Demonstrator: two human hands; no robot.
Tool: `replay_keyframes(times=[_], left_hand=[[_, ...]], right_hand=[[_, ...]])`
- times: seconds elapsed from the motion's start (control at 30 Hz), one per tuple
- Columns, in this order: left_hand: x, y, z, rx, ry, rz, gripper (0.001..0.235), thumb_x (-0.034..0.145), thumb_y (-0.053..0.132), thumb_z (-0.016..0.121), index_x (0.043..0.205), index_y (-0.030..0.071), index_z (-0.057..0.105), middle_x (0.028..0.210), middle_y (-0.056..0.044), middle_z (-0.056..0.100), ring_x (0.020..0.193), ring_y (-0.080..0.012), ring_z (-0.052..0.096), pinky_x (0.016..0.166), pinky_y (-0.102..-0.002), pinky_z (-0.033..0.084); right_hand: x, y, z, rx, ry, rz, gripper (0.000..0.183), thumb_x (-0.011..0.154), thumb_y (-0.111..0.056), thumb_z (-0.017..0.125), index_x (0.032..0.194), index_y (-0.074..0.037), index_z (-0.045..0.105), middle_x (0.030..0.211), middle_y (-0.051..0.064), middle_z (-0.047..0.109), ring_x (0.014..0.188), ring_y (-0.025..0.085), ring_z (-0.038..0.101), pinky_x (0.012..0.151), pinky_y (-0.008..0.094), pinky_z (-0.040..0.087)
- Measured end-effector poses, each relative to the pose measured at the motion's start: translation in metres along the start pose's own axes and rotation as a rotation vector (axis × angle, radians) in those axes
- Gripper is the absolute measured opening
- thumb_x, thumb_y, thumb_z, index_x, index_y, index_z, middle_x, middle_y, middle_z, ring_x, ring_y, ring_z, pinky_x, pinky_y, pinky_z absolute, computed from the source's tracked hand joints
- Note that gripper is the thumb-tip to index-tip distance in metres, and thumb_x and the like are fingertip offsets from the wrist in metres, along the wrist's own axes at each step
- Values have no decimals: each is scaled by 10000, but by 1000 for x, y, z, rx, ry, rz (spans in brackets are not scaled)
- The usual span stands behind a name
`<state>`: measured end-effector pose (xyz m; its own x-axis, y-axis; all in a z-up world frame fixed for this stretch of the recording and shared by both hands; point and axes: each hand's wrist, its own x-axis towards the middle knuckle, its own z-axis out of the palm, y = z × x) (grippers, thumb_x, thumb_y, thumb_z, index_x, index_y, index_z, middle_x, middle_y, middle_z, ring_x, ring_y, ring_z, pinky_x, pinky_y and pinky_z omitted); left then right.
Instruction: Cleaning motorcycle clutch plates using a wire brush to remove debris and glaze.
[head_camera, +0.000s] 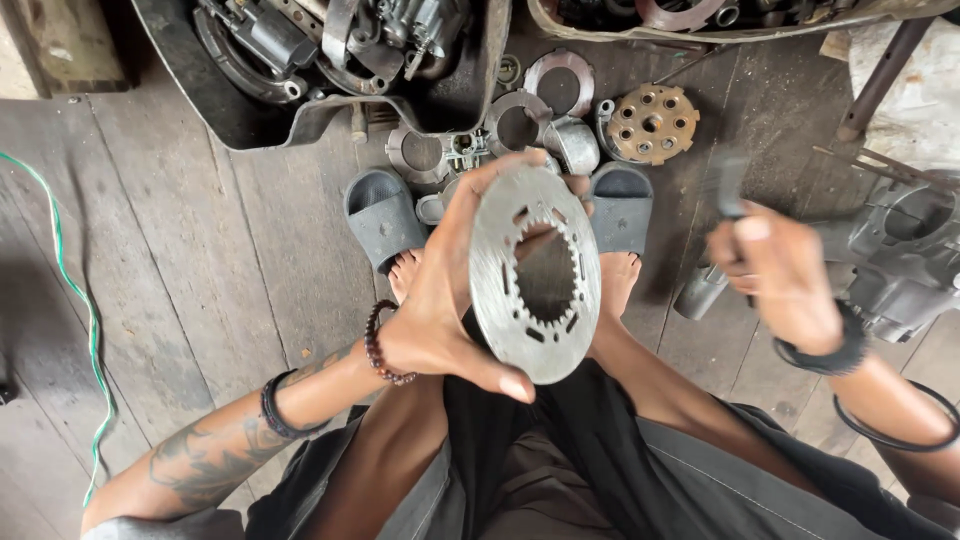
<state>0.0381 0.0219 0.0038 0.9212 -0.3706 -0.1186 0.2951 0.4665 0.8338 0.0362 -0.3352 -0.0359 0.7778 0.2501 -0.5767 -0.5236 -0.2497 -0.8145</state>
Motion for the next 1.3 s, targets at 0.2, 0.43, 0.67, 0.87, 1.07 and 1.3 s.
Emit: replay_keyframes(times=[0.2, 0.43, 0.67, 0.87, 1.07, 1.3], left_hand=[[-2, -7, 16, -4, -28, 5, 1210, 553, 260, 940, 1533, 74, 256, 1554, -198, 468, 1420, -321, 533, 1277, -497, 452], [-5, -7, 1, -54, -48, -45, 1127, 588, 244, 909, 1513, 58, 292, 1580, -143, 398, 1449, -352, 522, 1356, -629, 401], [-9, -3, -2, -62, -185, -131, 1149, 606, 412, 835, 1541, -7, 316, 1506, -141, 483, 1364, -292, 567, 1246, -469, 475], [-11, -15, 0, -78, -50, -90, 1155, 609, 345, 878, 1546, 19, 289, 1464, -164, 529, 1390, -288, 548, 1287, -474, 431], [-16, -37, -5, -372, -8, -152, 1127, 657, 344, 897, 1568, 28, 312, 1463, -183, 552, 1375, -289, 568, 1263, -515, 445], [-20, -31, -6, -425, -117, -144, 1119, 682, 426, 893, 1578, 8, 370, 1500, -115, 550, 1370, -247, 587, 1289, -437, 431]], right_hand=[[-30, 7, 21, 402, -194, 59, 235, 1031, -214, 592, 1062, -37, 744, 1122, 115, 737, 892, 186, 675, 804, 331, 532], [-62, -11, 64, -703, -431, -302, 379, 991, -368, 546, 1116, -65, 735, 758, 17, 773, 593, 158, 577, 685, 285, 498], [-10, -20, 46, -691, -347, -412, 256, 983, -205, 476, 886, -78, 676, 425, -40, 533, 252, 113, 417, 308, 251, 363], [-25, -21, 69, -666, -449, -507, 289, 1000, -237, 475, 972, -67, 708, 554, -17, 652, 270, 98, 474, 285, 245, 415], [7, -51, 61, -723, -449, -576, 220, 916, -194, 578, 967, -30, 715, 546, 59, 582, 347, 225, 442, 402, 336, 392], [30, -21, 37, -841, -447, -720, 291, 934, -262, 554, 900, -30, 725, 501, 35, 587, 317, 189, 455, 366, 328, 401]])
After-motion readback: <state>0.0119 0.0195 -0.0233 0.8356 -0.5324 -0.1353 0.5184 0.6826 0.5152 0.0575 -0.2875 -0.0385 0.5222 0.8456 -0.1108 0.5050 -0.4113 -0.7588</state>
